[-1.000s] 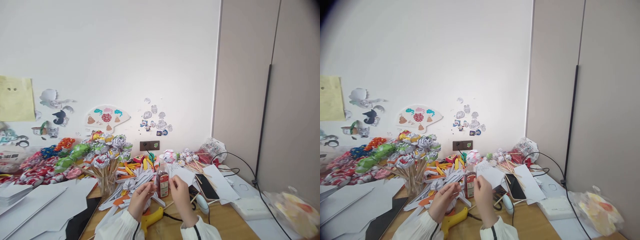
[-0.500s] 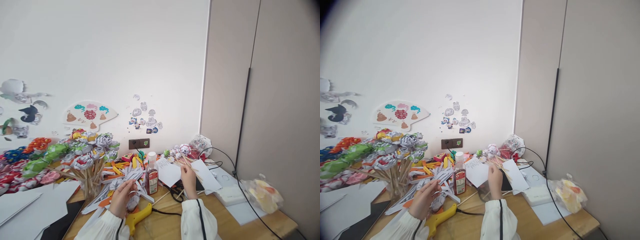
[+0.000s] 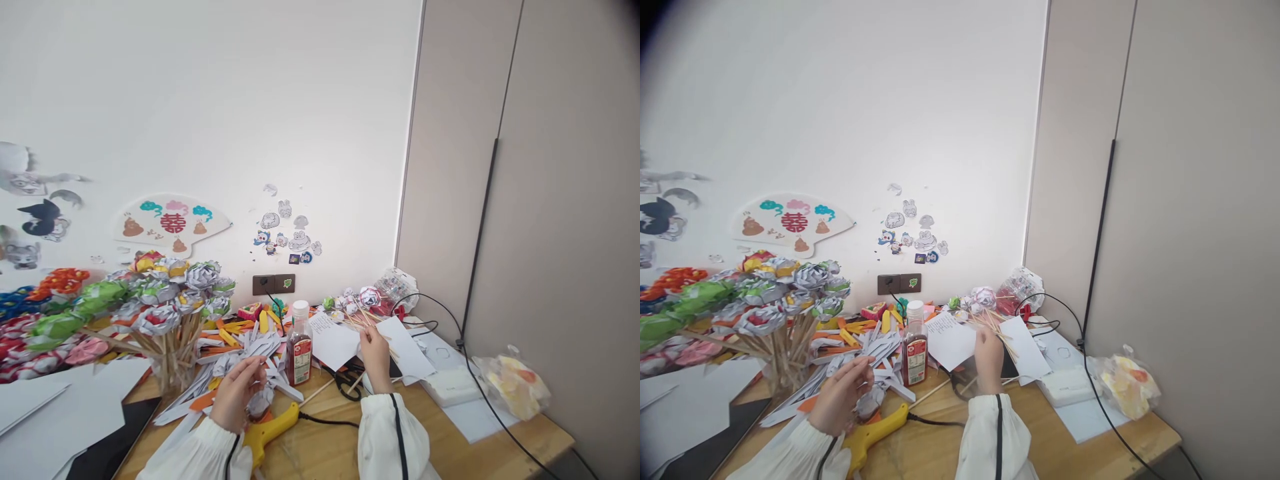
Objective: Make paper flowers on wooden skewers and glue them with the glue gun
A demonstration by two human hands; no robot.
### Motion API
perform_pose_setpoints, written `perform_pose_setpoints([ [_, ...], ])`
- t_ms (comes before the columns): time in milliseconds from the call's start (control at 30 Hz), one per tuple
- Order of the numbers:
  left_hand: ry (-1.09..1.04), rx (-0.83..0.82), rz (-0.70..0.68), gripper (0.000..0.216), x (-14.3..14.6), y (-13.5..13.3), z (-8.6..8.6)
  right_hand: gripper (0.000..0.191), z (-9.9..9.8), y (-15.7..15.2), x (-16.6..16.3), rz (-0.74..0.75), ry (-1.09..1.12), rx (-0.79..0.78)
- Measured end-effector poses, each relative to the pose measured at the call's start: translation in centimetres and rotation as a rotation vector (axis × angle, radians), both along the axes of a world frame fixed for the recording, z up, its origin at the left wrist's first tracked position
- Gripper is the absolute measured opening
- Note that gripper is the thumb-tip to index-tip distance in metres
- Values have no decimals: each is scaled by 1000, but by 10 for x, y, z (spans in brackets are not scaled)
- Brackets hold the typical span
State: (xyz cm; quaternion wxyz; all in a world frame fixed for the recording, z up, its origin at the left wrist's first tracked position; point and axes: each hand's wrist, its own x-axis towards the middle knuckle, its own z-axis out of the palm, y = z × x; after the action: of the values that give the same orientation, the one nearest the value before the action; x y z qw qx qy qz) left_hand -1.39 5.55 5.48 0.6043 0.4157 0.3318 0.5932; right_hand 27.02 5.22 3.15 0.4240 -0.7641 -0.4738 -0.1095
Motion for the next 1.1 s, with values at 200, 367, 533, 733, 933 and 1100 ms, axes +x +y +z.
perform_pose_setpoints([
  [200,19,10,9,36,-1,0,2,25,12,-29,40,-212,6,-157],
  [367,46,2,-3,39,-2,-1,3,21,12,-56,92,-416,52,-352],
  [533,61,-15,-22,41,-2,-5,9,22,3,-65,124,-502,130,-453],
  [733,89,-17,-48,36,-3,-8,9,22,-9,-52,131,-431,154,-393],
  [933,128,-5,-14,35,-3,-6,8,31,-17,-45,124,-577,81,-127],
  [1100,153,28,68,35,-8,-5,9,35,-17,-44,117,-531,-62,137],
])
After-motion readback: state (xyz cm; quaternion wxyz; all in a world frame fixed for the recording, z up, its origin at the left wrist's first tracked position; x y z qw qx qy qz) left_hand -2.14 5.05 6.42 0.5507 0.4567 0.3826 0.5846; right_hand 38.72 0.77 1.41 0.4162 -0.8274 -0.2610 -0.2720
